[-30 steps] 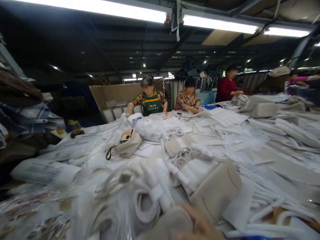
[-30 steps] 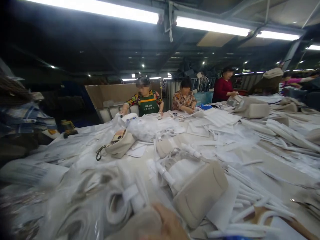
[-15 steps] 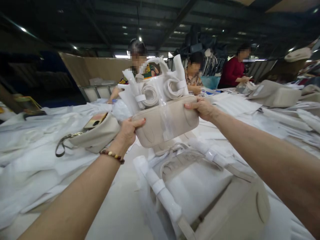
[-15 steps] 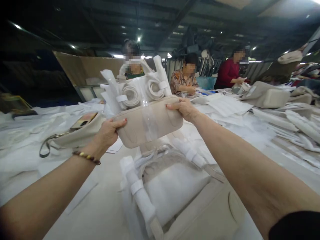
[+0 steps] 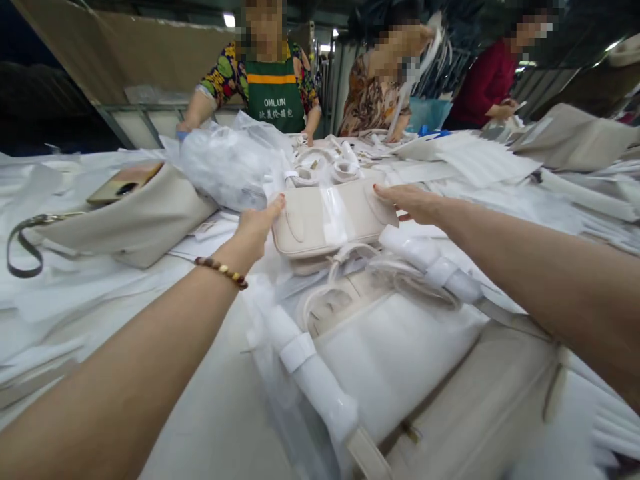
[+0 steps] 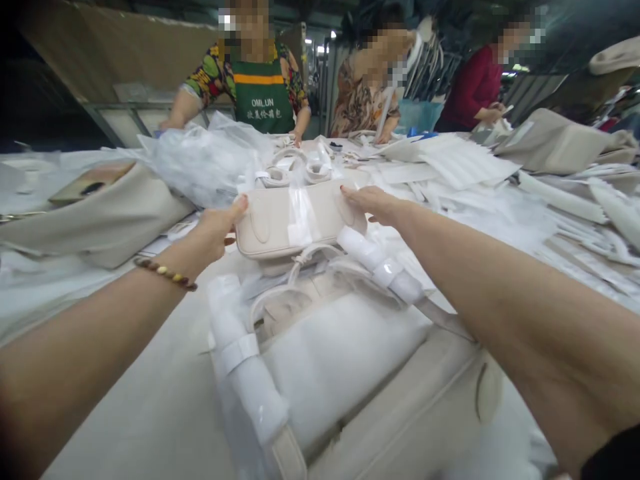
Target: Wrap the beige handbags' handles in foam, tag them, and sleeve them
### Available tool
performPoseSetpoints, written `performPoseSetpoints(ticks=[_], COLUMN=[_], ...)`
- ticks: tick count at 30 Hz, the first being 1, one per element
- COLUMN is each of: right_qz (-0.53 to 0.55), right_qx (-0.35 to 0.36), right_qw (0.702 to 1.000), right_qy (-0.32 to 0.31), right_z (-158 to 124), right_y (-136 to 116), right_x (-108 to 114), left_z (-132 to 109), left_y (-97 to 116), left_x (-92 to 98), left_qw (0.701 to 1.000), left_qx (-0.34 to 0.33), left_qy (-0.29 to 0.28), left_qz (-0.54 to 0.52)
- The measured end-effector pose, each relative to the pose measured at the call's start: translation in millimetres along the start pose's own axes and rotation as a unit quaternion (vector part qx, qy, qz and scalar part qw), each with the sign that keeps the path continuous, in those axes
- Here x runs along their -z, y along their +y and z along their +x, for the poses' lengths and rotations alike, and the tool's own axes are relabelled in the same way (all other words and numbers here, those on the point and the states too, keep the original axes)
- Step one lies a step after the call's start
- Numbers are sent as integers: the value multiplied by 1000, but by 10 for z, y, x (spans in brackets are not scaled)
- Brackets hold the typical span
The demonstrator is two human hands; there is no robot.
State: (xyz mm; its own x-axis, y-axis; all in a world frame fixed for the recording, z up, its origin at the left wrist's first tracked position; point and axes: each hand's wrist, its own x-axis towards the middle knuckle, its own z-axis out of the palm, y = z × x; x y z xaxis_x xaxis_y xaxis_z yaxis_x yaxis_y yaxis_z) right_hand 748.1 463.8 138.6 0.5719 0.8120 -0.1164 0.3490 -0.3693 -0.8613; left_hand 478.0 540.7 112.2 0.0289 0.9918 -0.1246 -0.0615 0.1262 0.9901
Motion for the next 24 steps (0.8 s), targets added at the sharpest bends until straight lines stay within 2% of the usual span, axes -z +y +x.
performPoseSetpoints(ticks=[2, 3, 4, 6, 7, 8, 9, 11, 12, 13, 15, 18, 24], right_qz=[-2, 4, 27, 83, 100, 107, 122, 152, 165, 174, 180, 169, 180], right_qx=[-18, -28, -44, -64, -72, -75, -71, -55, -48, -41, -32, -25, -74], right_qw=[999, 998, 993, 971, 957, 946, 941, 931, 926, 920, 911, 907, 909], right_qy=[-28, -55, -107, -217, -262, -297, -309, -327, -337, -348, -369, -384, -369], right_z=[-321, -517, -730, -1179, -1394, -1590, -1757, -1989, -2054, -2091, -2106, -2082, -2110], right_y=[25, 96, 204, 497, 658, 811, 947, 1134, 1181, 1200, 1177, 1093, 975], right_x=[391, 612, 830, 1191, 1308, 1375, 1393, 1321, 1258, 1194, 1097, 1052, 1015], left_z=[-306, -524, -786, -1405, -1732, -2045, -2326, -2738, -2861, -2935, -2976, -2941, -2886], left_y=[103, 111, 81, -97, -236, -395, -559, -835, -923, -971, -961, -826, -686], left_x=[360, 571, 786, 1157, 1282, 1352, 1366, 1238, 1120, 986, 726, 483, 401], left_qw=[996, 995, 994, 988, 977, 968, 961, 945, 934, 935, 940, 939, 933], left_qx=[-17, -14, -12, 37, 90, 128, 153, 196, 209, 186, 165, 200, 241], left_qy=[46, 52, 42, -62, -132, -178, -209, -257, -289, -298, -279, -237, -169], left_qz=[78, 88, 98, 133, 138, 122, 99, 35, 0, -45, -107, -149, -206])
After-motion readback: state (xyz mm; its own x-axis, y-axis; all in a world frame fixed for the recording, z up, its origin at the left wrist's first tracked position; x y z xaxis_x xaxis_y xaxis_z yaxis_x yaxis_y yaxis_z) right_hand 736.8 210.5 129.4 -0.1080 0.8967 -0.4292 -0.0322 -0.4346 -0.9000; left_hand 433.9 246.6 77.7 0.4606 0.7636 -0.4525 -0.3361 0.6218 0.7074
